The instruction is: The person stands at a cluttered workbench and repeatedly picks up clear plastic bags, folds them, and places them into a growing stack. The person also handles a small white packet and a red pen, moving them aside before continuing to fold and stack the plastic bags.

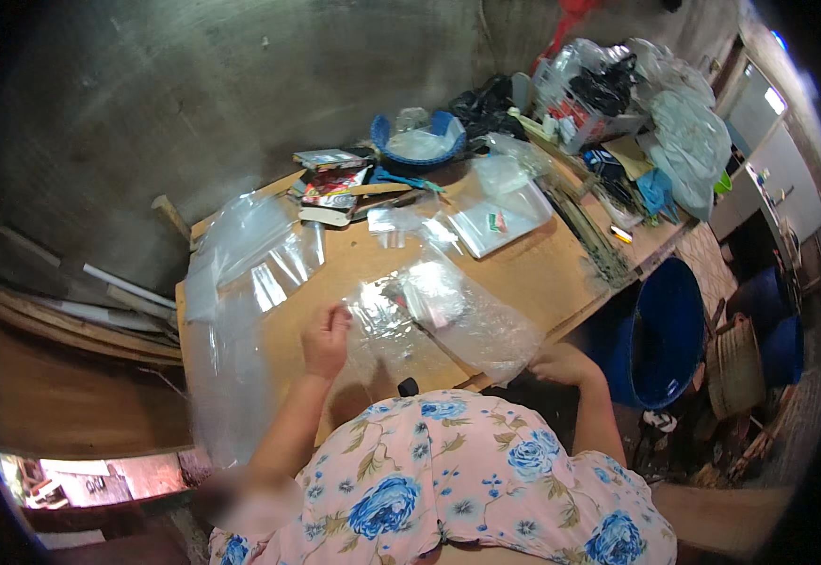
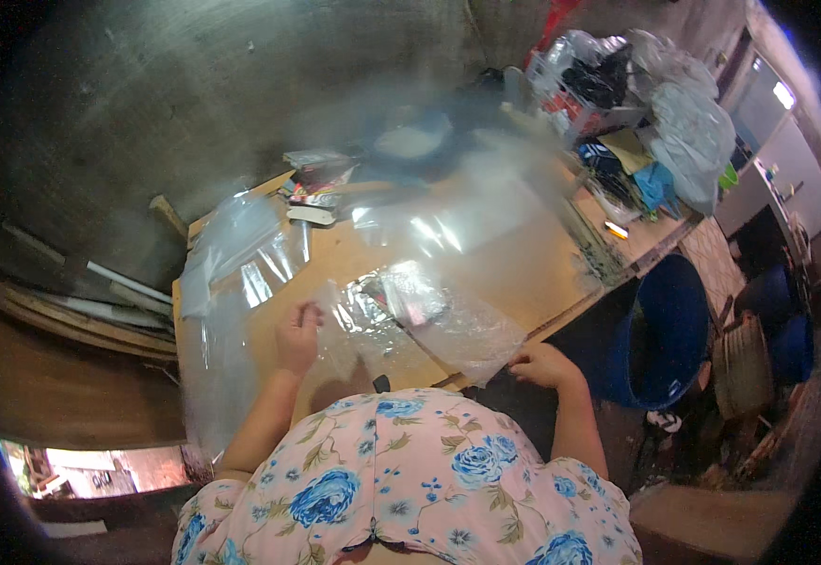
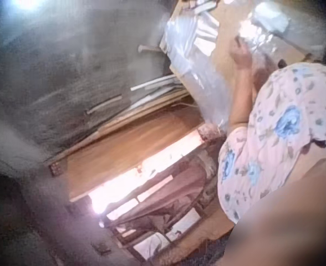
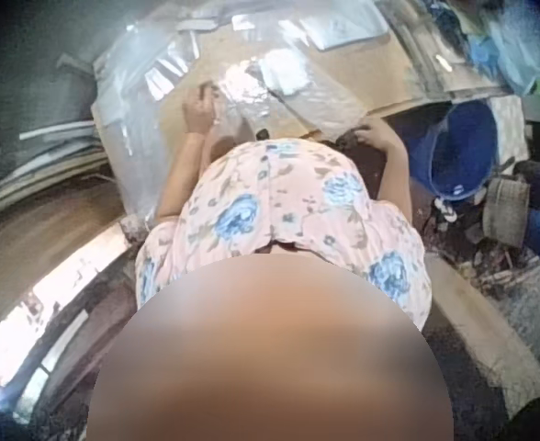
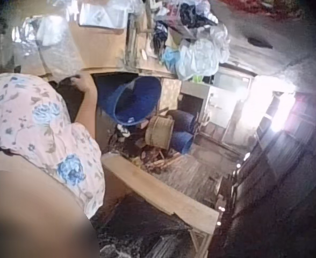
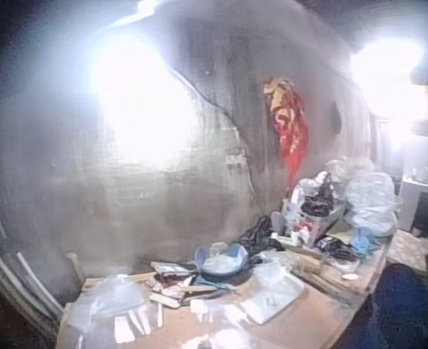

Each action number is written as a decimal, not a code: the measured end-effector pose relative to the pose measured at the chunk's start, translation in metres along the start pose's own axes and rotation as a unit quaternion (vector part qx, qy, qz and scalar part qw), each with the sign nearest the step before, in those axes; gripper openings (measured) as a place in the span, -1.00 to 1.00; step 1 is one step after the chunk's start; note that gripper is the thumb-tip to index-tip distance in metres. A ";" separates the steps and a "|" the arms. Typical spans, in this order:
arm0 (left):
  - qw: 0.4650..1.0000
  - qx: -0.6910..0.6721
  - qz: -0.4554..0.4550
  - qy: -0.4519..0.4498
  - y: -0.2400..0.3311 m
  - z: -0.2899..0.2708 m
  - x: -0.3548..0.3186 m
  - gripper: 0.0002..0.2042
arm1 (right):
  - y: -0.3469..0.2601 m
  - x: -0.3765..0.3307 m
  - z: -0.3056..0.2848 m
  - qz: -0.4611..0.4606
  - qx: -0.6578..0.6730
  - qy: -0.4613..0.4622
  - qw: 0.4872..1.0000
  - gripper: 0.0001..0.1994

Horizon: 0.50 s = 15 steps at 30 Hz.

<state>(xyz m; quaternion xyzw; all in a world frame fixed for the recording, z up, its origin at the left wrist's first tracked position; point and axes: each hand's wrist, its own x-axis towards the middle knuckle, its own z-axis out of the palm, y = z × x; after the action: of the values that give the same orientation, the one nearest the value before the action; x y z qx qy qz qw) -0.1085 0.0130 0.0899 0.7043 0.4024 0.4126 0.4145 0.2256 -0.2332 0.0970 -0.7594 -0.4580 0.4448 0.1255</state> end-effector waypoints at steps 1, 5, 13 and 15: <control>0.997 -0.023 0.006 -0.075 0.011 0.016 -0.001 -0.89 | -0.004 -0.014 -0.011 0.066 -0.002 0.017 0.998 -0.59; 0.934 -0.145 -0.012 -0.327 0.071 0.093 -0.016 -0.86 | -0.090 -0.044 -0.003 -0.237 0.143 0.278 0.920 -0.49; 0.918 0.030 0.201 -0.341 0.107 0.149 -0.037 -0.53 | -0.009 -0.048 0.008 -0.119 0.353 0.365 0.853 -0.78; 0.889 0.124 0.234 -0.374 0.097 0.156 -0.050 -0.49 | 0.028 -0.071 0.000 0.015 0.256 0.294 0.921 -0.86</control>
<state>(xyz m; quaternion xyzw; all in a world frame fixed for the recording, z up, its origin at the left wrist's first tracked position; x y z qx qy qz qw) 0.0397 -0.1037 0.1170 0.9261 0.0888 0.1502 0.3346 0.2290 -0.3060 0.1195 -0.8048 -0.2594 0.3053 0.4379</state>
